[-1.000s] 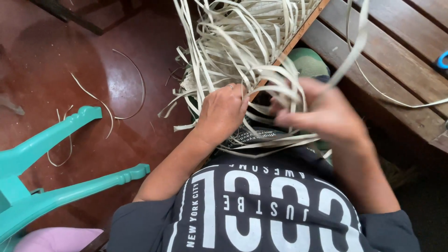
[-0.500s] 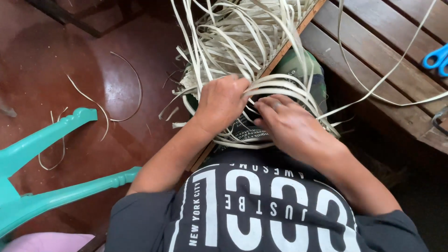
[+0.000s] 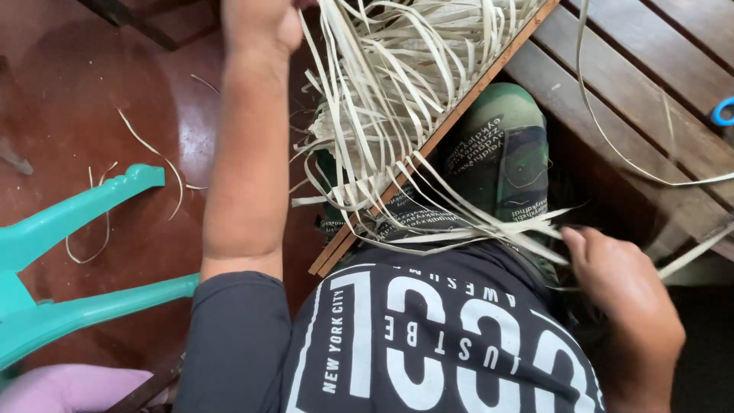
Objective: Weaving natural fiber strips into a structured mat or basket on a wooden table.
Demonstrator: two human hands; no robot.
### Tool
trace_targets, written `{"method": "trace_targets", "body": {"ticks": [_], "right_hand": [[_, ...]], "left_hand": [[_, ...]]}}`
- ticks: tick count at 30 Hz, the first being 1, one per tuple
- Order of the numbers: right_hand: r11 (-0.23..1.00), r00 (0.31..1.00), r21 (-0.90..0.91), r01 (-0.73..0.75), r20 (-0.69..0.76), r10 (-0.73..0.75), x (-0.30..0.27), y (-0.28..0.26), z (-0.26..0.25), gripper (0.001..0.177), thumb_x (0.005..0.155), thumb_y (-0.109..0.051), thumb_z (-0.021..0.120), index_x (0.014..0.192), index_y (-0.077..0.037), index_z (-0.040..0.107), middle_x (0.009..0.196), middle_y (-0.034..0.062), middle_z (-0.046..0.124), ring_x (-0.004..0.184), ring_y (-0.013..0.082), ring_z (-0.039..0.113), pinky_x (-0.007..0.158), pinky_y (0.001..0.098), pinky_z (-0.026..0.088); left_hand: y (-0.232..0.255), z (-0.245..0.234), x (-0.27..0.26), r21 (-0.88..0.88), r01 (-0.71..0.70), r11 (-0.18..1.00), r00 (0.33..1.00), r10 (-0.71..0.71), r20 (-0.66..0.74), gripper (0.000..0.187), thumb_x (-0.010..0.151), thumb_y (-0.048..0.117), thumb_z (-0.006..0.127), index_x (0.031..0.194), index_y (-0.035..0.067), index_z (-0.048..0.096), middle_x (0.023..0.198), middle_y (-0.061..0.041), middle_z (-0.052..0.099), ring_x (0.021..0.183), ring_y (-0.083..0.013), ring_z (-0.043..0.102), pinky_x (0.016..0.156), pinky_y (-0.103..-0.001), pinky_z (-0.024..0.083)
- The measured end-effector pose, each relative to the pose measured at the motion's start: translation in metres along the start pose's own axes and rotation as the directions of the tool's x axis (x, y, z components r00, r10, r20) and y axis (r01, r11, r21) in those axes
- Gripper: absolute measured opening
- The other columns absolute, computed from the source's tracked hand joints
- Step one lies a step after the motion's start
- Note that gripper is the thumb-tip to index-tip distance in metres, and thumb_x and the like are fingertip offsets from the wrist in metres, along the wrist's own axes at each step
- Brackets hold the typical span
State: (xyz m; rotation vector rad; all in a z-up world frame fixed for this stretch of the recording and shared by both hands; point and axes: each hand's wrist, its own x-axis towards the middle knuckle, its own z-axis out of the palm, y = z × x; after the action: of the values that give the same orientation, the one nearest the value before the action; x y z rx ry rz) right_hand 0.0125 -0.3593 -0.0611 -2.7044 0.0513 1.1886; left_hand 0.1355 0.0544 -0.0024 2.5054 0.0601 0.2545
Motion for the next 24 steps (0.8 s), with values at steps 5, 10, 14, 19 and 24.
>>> {"method": "trace_targets", "body": {"ticks": [5, 10, 14, 19, 24], "right_hand": [[0.872, 0.699, -0.152, 0.465, -0.541, -0.467, 0.013, 0.023, 0.014, 0.027, 0.109, -0.02, 0.058, 0.122, -0.002, 0.072, 0.117, 0.0125, 0.075, 0.105, 0.0321, 0.07, 0.092, 0.045, 0.052], [0.584, 0.622, 0.251, 0.772, -0.488, -0.613, 0.021, -0.071, -0.023, 0.024, 0.096, -0.007, 0.07, 0.118, 0.0, 0.072, 0.112, 0.0131, 0.075, 0.101, 0.0211, 0.071, 0.094, 0.033, 0.056], [0.254, 0.635, 0.688, 0.68, -0.379, -0.674, 0.045, -0.129, -0.031, 0.041, 0.09, 0.002, 0.071, 0.13, 0.002, 0.064, 0.11, 0.0108, 0.074, 0.094, 0.0123, 0.068, 0.087, 0.022, 0.058], [0.038, 0.559, 0.883, 0.468, -0.262, -0.786, 0.073, -0.155, -0.017, 0.083, 0.08, 0.018, 0.067, 0.153, -0.003, 0.035, 0.127, 0.027, 0.064, 0.072, 0.0281, 0.073, 0.059, 0.0328, 0.063], [0.171, 0.58, 0.874, 0.454, -0.144, -0.802, 0.082, -0.165, -0.005, 0.089, 0.079, 0.019, 0.067, 0.156, -0.006, 0.03, 0.111, 0.0274, 0.071, 0.065, 0.0314, 0.075, 0.053, 0.0353, 0.065]], "left_hand": [[0.006, -0.026, -0.043, -0.122, 0.134, 0.983, 0.991, -0.136, -0.008, 0.059, 0.109, 0.032, 0.082, 0.066, 0.016, 0.045, 0.063, 0.008, 0.034, 0.06, -0.0063, 0.029, 0.056, -0.029, 0.023], [0.06, -0.018, -0.138, 0.248, -0.274, 0.929, 0.962, 0.263, 0.078, 0.027, 0.091, 0.017, 0.082, 0.095, 0.001, 0.06, 0.092, -0.015, 0.056, 0.086, -0.031, 0.054, 0.073, -0.042, 0.045], [0.07, 0.001, -0.18, 0.649, -0.213, 0.73, 0.976, 0.135, 0.169, 0.05, 0.079, 0.057, 0.087, 0.084, 0.016, 0.058, 0.08, -0.003, 0.058, 0.077, -0.0244, 0.056, 0.061, -0.038, 0.045], [0.04, 0.025, -0.199, 0.563, -0.259, 0.785, 0.965, 0.237, 0.113, 0.022, 0.096, 0.03, 0.064, 0.086, 0.012, 0.055, 0.076, -0.003, 0.048, 0.074, -0.025, 0.053, 0.062, -0.038, 0.043], [0.037, 0.035, -0.202, 0.545, -0.227, 0.807, 0.972, 0.226, 0.071, 0.024, 0.102, 0.027, 0.055, 0.084, 0.013, 0.052, 0.072, -0.002, 0.045, 0.069, -0.0242, 0.054, 0.06, -0.037, 0.043]]}}
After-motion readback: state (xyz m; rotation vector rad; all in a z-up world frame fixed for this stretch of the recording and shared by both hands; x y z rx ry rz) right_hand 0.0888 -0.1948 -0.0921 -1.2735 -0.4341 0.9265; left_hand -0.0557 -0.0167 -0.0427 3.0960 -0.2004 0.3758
